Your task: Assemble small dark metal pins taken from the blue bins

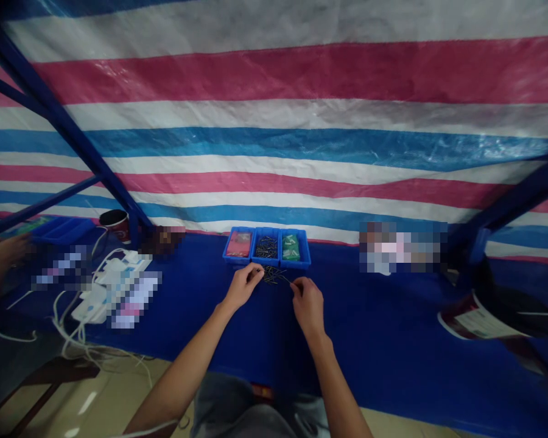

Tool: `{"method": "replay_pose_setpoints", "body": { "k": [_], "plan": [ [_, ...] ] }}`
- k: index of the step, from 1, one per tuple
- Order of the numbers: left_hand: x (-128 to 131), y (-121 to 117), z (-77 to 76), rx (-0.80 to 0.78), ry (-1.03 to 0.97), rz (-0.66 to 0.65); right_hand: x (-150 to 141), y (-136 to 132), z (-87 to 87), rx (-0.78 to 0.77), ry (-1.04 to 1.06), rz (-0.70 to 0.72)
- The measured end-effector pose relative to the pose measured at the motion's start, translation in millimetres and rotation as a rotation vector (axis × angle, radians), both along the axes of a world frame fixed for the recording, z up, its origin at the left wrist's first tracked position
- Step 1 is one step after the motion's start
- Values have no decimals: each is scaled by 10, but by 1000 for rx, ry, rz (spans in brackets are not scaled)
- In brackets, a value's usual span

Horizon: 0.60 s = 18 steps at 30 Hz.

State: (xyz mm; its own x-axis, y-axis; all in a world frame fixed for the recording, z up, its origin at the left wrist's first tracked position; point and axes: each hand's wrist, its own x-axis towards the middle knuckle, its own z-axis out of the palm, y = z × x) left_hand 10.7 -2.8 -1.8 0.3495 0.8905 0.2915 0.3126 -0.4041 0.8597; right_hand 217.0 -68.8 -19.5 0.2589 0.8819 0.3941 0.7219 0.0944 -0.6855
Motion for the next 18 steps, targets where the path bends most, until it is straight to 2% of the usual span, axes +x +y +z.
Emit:
{"method": "replay_pose_setpoints", "body": {
  "k": [4,6,10,18],
  "plan": [
    [9,2,-3,-19,-18,-28,-128,128,162,0,-14,217],
    [10,13,-28,-15,7,-48,-188,208,222,18,-60,282],
    [5,29,-76,2,55,-69,-262,319,258,66,-89,328],
    [-4,2,-22,-6,47,-85,-329,237,112,120,-92,329]
  ]
}}
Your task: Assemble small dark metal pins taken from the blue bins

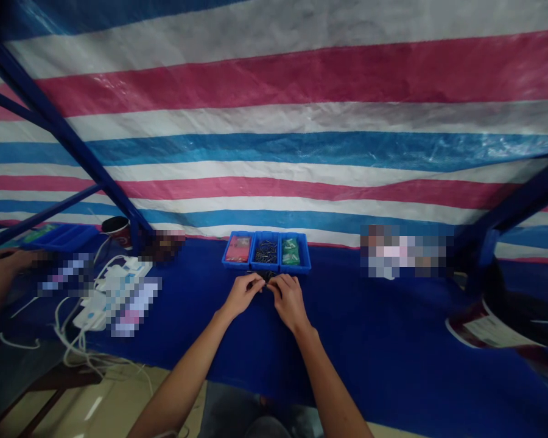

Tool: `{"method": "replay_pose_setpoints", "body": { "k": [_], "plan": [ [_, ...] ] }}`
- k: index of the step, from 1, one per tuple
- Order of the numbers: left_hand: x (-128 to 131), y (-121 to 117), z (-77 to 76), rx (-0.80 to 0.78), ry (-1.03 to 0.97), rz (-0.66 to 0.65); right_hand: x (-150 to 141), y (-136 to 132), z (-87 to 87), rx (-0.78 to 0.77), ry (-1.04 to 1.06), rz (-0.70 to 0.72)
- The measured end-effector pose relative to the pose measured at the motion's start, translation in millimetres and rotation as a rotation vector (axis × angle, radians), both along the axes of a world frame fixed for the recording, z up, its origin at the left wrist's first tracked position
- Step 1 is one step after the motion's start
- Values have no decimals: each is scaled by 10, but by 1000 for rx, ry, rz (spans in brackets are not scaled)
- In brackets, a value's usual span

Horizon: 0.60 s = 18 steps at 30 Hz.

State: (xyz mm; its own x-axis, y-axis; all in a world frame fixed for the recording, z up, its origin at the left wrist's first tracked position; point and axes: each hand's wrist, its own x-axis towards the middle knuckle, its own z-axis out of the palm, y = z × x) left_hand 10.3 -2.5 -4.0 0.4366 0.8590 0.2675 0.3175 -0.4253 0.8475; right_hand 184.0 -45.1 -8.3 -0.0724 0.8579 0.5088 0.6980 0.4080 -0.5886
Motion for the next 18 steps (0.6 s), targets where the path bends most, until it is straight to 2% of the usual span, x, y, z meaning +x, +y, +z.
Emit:
{"method": "replay_pose_setpoints", "body": {
  "k": [18],
  "plan": [
    [-3,4,-21,-5,-17,-20,-6,-21,-75,73,-42,-7]
  ]
}}
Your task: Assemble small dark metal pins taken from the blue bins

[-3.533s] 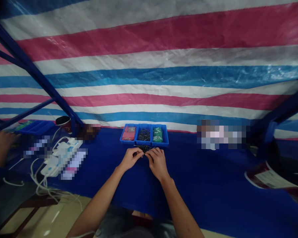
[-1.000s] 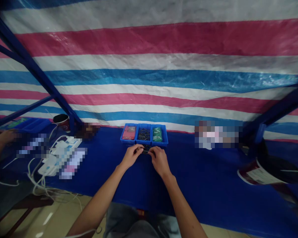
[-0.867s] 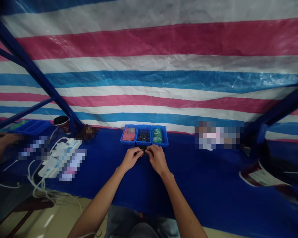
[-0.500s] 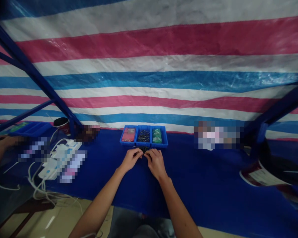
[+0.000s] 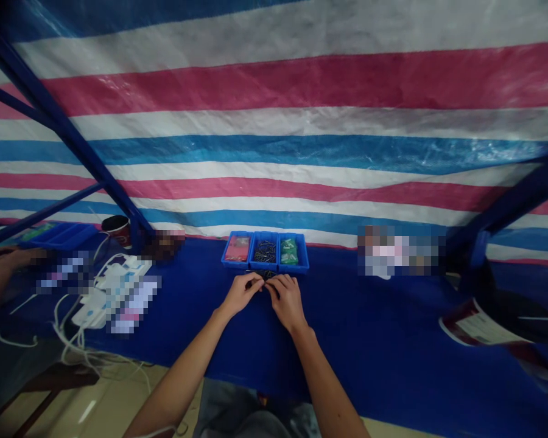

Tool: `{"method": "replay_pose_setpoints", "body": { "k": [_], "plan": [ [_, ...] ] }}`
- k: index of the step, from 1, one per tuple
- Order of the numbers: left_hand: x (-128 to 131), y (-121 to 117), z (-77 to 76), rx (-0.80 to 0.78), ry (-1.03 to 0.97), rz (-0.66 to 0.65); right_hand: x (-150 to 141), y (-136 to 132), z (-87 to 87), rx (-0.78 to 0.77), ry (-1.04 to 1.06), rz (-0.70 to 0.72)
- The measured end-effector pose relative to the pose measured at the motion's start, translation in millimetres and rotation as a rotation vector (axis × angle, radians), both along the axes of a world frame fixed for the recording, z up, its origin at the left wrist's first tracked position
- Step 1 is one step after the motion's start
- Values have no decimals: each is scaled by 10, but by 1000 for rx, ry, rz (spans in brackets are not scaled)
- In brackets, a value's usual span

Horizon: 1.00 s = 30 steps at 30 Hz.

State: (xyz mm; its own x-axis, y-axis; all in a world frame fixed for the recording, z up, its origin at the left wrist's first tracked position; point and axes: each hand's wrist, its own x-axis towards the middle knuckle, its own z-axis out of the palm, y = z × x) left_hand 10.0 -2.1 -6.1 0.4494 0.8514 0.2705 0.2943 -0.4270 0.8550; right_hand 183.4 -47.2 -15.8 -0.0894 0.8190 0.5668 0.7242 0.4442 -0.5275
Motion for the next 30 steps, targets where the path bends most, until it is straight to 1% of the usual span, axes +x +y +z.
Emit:
{"method": "replay_pose_setpoints", "body": {
  "k": [12,25,30],
  "plan": [
    [2,4,-12,4,24,-8,9,-2,-55,13,50,12],
    [2,-3,10,4,98,-15,12,-11,-52,23,73,11],
    [-9,-7,17,-3,79,-22,6,-7,-55,10,72,29]
  ]
}}
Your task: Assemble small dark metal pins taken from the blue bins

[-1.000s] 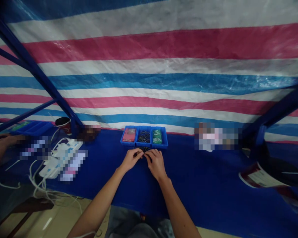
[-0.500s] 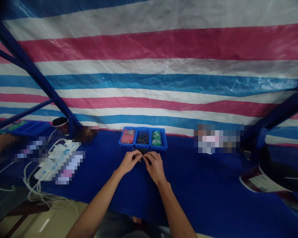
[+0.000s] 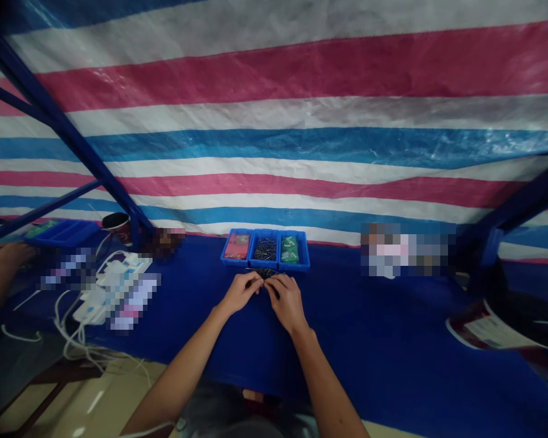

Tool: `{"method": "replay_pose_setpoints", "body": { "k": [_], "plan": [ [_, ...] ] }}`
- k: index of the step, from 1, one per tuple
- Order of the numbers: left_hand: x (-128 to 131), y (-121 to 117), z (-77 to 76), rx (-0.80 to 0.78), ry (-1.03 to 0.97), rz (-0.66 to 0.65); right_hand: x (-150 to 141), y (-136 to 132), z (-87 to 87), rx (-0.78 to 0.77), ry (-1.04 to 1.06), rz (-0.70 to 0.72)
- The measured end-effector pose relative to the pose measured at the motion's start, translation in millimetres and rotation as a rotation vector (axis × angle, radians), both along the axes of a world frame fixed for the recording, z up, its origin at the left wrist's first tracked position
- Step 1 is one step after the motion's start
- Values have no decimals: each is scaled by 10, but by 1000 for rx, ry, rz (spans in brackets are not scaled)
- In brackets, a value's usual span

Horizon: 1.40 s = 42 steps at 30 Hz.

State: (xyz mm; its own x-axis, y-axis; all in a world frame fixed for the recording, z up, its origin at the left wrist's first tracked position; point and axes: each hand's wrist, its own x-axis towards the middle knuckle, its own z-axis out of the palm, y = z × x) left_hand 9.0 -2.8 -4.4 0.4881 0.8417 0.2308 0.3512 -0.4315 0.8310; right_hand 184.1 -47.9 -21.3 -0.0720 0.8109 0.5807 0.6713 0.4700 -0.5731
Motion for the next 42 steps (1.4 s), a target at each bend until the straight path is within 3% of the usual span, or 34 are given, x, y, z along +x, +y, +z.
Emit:
{"method": "replay_pose_setpoints", "body": {
  "k": [42],
  "plan": [
    [8,-20,47,4,46,-23,-21,-17,84,-71,-50,-37]
  ]
}}
